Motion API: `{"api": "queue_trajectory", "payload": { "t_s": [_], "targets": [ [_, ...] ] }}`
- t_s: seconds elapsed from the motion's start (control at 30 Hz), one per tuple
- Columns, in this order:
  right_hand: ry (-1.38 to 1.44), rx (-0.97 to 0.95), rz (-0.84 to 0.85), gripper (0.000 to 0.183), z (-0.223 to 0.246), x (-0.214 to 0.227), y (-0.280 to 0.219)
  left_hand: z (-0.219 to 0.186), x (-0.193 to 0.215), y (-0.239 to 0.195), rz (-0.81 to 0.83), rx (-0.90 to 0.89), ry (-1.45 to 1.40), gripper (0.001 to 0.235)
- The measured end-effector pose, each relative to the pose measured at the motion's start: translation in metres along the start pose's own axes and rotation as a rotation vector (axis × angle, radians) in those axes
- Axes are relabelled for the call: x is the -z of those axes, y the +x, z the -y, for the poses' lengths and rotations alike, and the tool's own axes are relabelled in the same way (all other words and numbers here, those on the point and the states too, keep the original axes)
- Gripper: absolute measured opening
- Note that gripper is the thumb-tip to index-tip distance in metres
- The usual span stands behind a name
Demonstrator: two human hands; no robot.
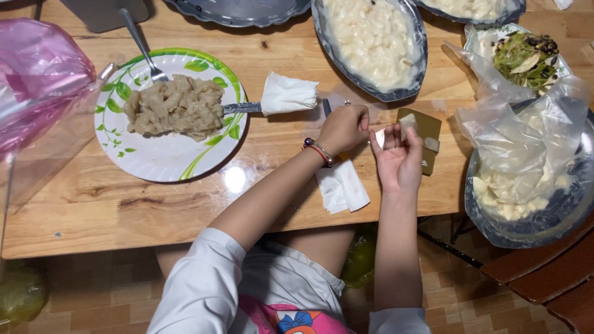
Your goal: Wrapping small portions of food paste into individual paper squares.
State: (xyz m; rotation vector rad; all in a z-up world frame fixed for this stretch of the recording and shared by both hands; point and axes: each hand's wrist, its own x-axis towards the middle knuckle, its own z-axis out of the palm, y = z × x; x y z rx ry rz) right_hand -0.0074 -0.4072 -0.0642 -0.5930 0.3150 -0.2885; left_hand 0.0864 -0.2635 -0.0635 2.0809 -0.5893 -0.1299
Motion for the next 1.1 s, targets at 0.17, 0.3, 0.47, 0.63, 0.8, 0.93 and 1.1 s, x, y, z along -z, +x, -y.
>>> {"api": "queue_trajectory", "payload": {
  "t_s": [0.17,0.3,0.47,0.63,0.8,0.93,1.1],
  "targets": [
    [-0.155,-0.022,-0.063,0.01,-0.01,0.006,0.022,0.008,0.036,0.008,-0.094,0.066,-0.261,0.015],
    [-0.197,-0.056,-0.066,0.013,-0.009,-0.003,0.027,-0.029,0.091,-0.028,-0.095,-0.007,-0.701,0.028],
    [-0.226,-0.084,-0.058,0.014,-0.008,0.002,0.032,-0.066,0.109,-0.073,0.323,-0.072,-0.362,0.039],
    [-0.195,-0.127,-0.074,0.013,-0.004,0.002,0.034,-0.048,0.047,-0.109,0.501,-0.265,0.703,0.039],
    [-0.22,-0.134,-0.068,0.012,-0.008,0.008,0.04,-0.017,0.011,-0.107,0.091,-0.616,0.877,0.023],
    [-0.215,-0.126,-0.064,0.013,-0.008,0.003,0.034,0.012,0.014,-0.122,-0.173,-0.75,0.78,0.029],
    [-0.216,-0.108,-0.061,0.009,-0.016,0.008,0.039,0.012,0.034,-0.145,-0.513,-0.988,0.77,0.038]
  ]
}}
